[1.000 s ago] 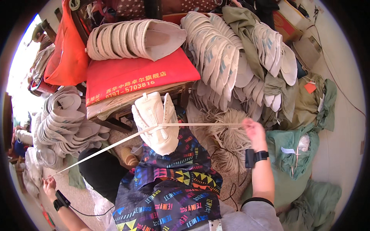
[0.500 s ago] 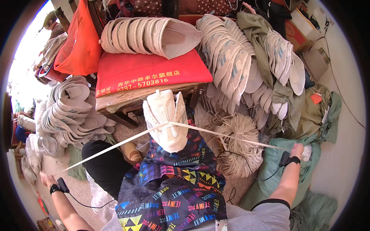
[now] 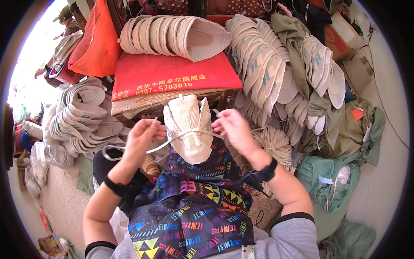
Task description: The person laces a shoe by hand, pulling the laces through the eyelets and tightening them. They then pick up another shoe from a plastic bag and thread a lace through its eyelets.
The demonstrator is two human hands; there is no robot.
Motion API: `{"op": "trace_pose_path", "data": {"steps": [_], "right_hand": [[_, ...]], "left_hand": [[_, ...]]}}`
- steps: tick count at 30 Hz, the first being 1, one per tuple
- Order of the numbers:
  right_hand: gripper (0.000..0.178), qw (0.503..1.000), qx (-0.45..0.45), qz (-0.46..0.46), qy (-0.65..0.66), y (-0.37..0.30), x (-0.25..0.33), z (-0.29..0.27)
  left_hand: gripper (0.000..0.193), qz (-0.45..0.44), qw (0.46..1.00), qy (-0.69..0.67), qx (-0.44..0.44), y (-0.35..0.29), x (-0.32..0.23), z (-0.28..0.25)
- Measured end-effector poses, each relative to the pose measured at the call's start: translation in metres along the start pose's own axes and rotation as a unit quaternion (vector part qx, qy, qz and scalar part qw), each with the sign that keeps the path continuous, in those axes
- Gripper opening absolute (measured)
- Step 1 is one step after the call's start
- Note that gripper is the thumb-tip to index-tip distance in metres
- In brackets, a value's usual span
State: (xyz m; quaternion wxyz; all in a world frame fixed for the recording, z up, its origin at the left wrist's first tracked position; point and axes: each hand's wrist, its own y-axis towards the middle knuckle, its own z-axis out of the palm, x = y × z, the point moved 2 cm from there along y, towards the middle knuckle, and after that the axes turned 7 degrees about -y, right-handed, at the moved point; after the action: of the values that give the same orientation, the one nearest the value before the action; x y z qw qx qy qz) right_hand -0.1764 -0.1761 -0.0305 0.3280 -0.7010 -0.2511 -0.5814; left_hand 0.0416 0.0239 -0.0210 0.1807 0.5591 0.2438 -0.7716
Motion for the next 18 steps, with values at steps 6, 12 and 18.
{"op": "trace_pose_path", "data": {"steps": [6, 12, 18], "right_hand": [[0.011, 0.976, 0.037, -0.037, -0.211, -0.005, -0.005, 0.027], [0.022, 0.987, 0.093, 0.021, -0.132, -0.004, 0.004, 0.025], [0.017, 0.973, 0.2, 0.106, -0.048, 0.008, 0.009, 0.021]], "left_hand": [[0.017, -0.067, 0.998, 0.014, -0.017, -0.011, 0.025, 0.038], [0.021, -0.116, 0.992, 0.04, 0.014, -0.015, 0.026, 0.043], [0.022, -0.144, 0.989, -0.016, -0.013, -0.017, 0.031, 0.044]]}}
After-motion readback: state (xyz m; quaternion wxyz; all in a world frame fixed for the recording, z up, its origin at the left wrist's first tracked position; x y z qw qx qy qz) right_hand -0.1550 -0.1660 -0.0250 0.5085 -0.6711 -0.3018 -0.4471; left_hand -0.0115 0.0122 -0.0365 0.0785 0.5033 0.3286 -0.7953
